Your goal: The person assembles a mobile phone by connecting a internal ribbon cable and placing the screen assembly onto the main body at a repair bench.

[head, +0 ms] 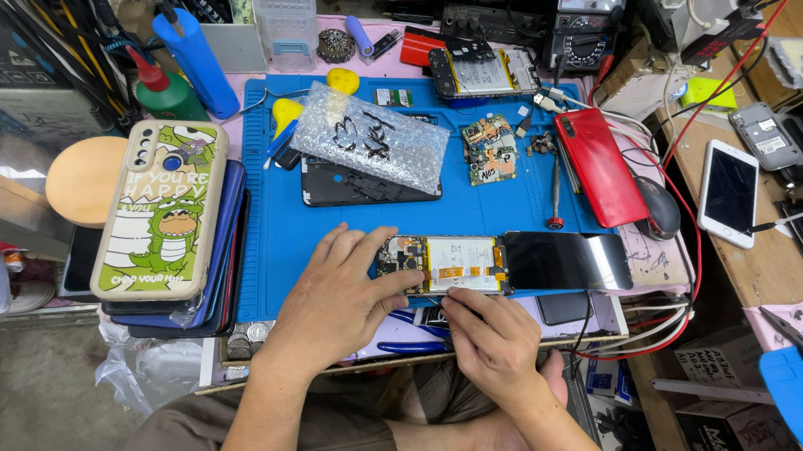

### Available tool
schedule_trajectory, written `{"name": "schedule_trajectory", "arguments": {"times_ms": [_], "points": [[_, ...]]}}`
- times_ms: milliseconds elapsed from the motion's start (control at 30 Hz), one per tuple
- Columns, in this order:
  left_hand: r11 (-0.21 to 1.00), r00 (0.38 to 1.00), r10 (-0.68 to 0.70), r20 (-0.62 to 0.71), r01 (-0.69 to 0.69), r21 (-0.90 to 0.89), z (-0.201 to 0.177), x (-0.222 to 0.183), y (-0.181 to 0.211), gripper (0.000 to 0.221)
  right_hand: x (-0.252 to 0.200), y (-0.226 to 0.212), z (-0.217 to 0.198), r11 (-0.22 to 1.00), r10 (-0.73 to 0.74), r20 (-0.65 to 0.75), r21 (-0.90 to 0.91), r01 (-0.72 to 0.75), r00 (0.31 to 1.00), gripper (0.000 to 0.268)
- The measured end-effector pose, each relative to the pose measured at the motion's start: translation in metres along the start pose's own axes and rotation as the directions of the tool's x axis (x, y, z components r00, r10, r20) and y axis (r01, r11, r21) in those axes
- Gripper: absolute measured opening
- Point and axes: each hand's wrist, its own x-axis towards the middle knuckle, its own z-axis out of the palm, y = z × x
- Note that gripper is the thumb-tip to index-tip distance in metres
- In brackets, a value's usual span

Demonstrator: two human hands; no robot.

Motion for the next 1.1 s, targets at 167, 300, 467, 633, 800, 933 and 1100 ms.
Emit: {"name": "schedule_trajectory", "arguments": {"times_ms": [167, 300, 467, 633, 800, 933, 1100], "points": [[1.0, 1.0, 0.006, -0.003, -0.006, 0.013, 0.0, 0.0005, -0.0001, 0.035, -0.0003, 0.0002, 0.001, 1.0, 0.001, -0.01, 0.014, -0.001, 1.0, 0.024], [1.0, 1.0, -0.002, 0.005, 0.002, 0.019, 0.0005, 0.0008, 0.0, 0.035, -0.001, 0.0002, 0.0011, 1.0, 0.003, -0.005, 0.003, -0.003, 1.0, 0.025], [1.0, 1.0, -0.006, 0.004, 0.006, 0.023, 0.001, 0.0007, 0.0007, 0.035, -0.0015, 0.0001, 0.0025, 1.0, 0.003, -0.016, -0.002, -0.003, 1.0, 0.026], [1.0, 1.0, -0.009, 0.004, 0.009, 0.015, 0.0003, 0.0006, 0.0002, 0.035, -0.0017, 0.0012, 0.001, 1.0, -0.007, -0.008, -0.002, 0.007, 1.0, 0.026], [1.0, 1.0, -0.003, 0.001, 0.003, 0.013, 0.0003, 0.0004, -0.0003, 0.036, -0.0023, 0.0017, 0.0007, 1.0, -0.002, -0.006, -0.003, 0.002, 1.0, 0.026], [1.0, 1.0, 0.004, -0.006, -0.004, 0.011, 0.0004, 0.0001, -0.0007, 0.036, -0.0021, 0.0021, 0.0012, 1.0, -0.008, -0.01, -0.004, 0.008, 1.0, 0.026], [1.0, 1.0, -0.003, -0.004, 0.003, 0.004, 0.0007, 0.0004, -0.0009, 0.036, -0.0017, 0.0017, 0.0011, 1.0, -0.001, -0.007, -0.001, 0.001, 1.0, 0.025]]}}
